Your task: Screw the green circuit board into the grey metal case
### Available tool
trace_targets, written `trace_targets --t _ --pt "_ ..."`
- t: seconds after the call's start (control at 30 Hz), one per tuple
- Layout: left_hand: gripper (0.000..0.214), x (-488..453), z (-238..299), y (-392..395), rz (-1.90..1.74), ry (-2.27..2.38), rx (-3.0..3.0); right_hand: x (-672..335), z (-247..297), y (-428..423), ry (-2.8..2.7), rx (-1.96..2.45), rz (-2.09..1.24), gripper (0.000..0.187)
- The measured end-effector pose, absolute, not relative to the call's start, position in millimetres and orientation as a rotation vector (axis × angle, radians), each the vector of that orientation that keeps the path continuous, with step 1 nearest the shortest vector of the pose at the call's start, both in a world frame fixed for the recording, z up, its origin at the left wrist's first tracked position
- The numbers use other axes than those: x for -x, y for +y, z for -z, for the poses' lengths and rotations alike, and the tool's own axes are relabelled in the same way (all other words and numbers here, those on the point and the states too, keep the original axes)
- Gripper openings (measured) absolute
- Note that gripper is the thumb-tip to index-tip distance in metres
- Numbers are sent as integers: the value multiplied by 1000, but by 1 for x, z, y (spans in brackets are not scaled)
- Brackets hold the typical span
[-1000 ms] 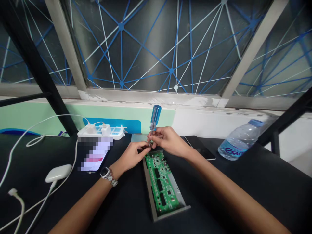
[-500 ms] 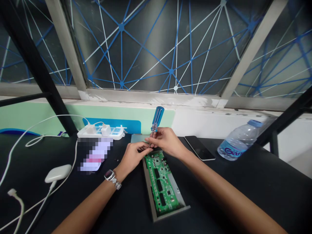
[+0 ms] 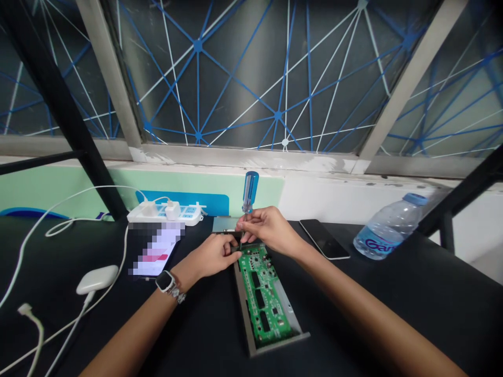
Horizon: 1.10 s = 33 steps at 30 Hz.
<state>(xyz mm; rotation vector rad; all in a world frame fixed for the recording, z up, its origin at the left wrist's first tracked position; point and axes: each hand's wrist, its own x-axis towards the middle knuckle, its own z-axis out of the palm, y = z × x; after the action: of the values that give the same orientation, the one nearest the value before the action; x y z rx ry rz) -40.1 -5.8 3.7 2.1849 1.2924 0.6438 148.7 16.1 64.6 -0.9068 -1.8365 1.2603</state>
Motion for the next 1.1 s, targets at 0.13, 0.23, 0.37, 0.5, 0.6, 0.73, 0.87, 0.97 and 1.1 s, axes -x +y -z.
trace_targets --t 0.13,0.23,0.37,0.5,0.6,0.73,0.87,0.97,1.1 --pt "22 39 -5 -7 -659 1257 -2184 -151 -67 15 -1872 893 -1309 26" --pt "21 39 -3 -7 -681 1219 -2198 -152 -68 13 -1908 875 -1334 27" --pt "21 36 0 -7 -828 1239 -2228 -152 -72 11 -1949 841 -1367 29" --pt "26 26 1 -6 -1120 1089 -2100 -152 -74 10 -1983 847 -1351 31" --pt "25 19 1 -8 -1146 974 -1973 -152 -73 10 -1971 842 -1362 32" --pt "31 15 0 -11 -1146 1026 -1942 -150 -73 9 -1974 852 -1362 31" --pt "28 15 2 -10 -1207 1002 -1874 -148 -72 9 -1985 909 -1247 34" --pt "20 14 5 -8 -1274 966 -1758 -149 -69 11 -1954 963 -1030 31" --pt "19 10 8 -8 -1330 970 -1659 -151 -66 15 -1925 981 -1020 22"
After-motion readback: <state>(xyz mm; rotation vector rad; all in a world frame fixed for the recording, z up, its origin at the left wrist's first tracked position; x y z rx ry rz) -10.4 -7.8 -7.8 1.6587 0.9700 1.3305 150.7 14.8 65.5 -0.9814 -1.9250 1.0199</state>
